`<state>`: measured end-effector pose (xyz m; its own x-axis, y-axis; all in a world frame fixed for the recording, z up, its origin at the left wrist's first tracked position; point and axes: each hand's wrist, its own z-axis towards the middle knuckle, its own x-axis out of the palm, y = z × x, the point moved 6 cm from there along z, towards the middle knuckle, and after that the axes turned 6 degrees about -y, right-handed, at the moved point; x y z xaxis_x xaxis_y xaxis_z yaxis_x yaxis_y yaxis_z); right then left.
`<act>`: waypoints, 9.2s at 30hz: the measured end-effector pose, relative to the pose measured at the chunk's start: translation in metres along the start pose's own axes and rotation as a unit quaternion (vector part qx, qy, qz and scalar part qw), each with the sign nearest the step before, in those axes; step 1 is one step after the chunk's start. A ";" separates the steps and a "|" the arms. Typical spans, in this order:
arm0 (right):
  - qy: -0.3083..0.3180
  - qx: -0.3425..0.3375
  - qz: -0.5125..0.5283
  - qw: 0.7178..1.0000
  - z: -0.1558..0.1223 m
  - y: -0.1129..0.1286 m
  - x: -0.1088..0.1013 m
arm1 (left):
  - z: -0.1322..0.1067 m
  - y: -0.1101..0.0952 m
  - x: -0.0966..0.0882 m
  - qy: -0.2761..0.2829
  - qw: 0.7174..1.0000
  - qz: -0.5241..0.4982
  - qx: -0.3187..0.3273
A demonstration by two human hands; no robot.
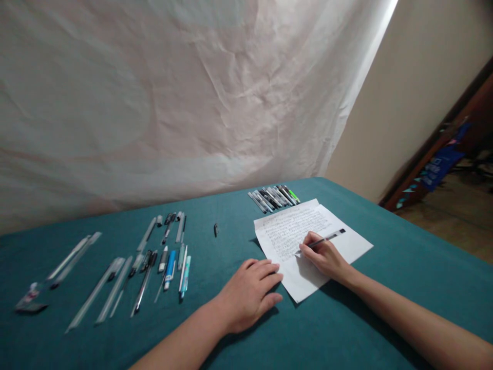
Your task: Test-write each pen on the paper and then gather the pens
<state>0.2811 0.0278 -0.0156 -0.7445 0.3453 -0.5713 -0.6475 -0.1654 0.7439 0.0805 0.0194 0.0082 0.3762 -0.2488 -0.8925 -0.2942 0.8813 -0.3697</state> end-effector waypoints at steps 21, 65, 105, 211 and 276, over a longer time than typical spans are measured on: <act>0.003 -0.008 0.009 1.000 -0.001 -0.002 0.002 | 0.000 0.000 0.001 0.002 1.000 -0.003 0.003; -0.036 0.050 0.011 0.998 0.002 -0.008 -0.006 | -0.002 -0.001 -0.002 -0.018 1.000 -0.009 0.009; 0.113 -0.169 0.067 0.977 0.089 0.119 0.121 | -0.037 0.086 -0.015 -0.413 0.740 -0.427 -0.315; 0.028 -0.121 -0.227 0.966 0.125 0.061 0.029 | -0.051 0.118 -0.017 -0.550 0.524 -0.563 -0.325; 0.232 -0.422 -0.077 0.873 -0.051 0.206 0.185 | -0.120 0.132 -0.111 -0.116 0.854 0.171 -0.478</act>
<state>0.0017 0.0107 0.0140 -0.4968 0.0438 -0.8668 -0.4884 -0.8397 0.2375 -0.1053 0.1153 0.0277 0.2554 0.1409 -0.9565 -0.9627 0.1284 -0.2381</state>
